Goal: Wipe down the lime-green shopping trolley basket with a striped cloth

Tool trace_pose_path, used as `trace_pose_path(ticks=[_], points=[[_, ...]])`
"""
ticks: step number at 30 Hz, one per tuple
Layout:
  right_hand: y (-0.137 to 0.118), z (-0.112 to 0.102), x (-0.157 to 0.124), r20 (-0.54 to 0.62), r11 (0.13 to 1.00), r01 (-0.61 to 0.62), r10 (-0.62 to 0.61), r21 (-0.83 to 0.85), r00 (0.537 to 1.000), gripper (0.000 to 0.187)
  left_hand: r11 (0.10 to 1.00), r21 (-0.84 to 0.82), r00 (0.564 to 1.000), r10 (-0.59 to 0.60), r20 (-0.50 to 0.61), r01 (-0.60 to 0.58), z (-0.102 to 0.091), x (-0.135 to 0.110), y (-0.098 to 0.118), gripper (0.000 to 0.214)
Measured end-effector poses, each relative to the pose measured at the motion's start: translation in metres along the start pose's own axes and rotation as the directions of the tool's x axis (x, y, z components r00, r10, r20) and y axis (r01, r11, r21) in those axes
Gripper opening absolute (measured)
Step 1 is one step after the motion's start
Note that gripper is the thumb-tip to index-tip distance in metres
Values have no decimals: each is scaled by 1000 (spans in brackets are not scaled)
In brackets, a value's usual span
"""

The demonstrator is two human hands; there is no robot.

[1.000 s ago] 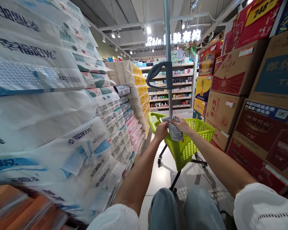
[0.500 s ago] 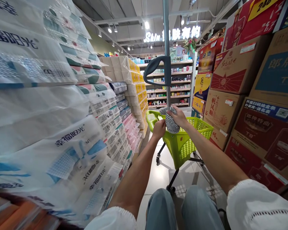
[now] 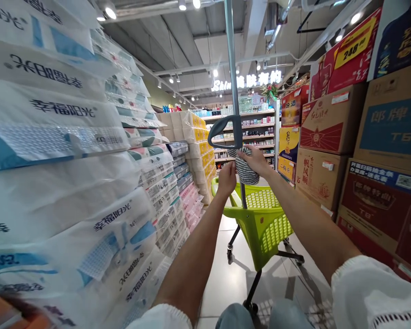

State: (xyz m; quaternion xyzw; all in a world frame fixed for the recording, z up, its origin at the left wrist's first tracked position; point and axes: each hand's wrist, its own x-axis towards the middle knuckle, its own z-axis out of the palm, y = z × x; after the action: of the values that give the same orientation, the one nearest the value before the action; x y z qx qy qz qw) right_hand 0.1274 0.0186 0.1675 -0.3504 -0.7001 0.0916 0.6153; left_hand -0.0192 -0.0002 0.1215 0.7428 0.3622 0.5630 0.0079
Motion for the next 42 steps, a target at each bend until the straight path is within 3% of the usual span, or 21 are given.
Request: trace_pose_path(ticks=[4,9,12,15,20,24,30,35,40,42], points=[[8,13,-12,-2,999,-23,23,25,1000,45,987,160,999,13,-35,-7,-4,17,10,27],[33,31,-60,71,992,-117,113,41,991,45,985,171,999,3,-40,4,-1,3,2,28],[38,32,-75,142,981,-193,187,31,972,43,982,187,1000,-8,6,7,-4,-4,0,29],[29,28,-65,127,982,-185,180,32,976,41,983,182,999,20,35,-26,-7,-8,2,29],[13,29,-43,-58,993,-103,106,52,993,39,968,241,997,55,50,-66,-7,-21,3,31],[25,42,-72,-12,987,-162,162,15,987,39,948,318,997,-16,75,-8,1,-45,-8,33],[53,54,-128,118,969,-247,248,-24,962,38,915,401,960,-75,270,-41,2,-83,-33,28],[64,50,-134,257,960,-265,279,-86,925,34,887,457,926,-117,360,-66,4,-102,-43,26],[68,62,-135,119,946,-264,289,-188,950,34,859,509,933,-135,332,-57,12,-113,-51,28],[72,69,-145,114,927,-254,294,-276,949,37,868,490,934,-107,340,-79,14,-113,-57,30]])
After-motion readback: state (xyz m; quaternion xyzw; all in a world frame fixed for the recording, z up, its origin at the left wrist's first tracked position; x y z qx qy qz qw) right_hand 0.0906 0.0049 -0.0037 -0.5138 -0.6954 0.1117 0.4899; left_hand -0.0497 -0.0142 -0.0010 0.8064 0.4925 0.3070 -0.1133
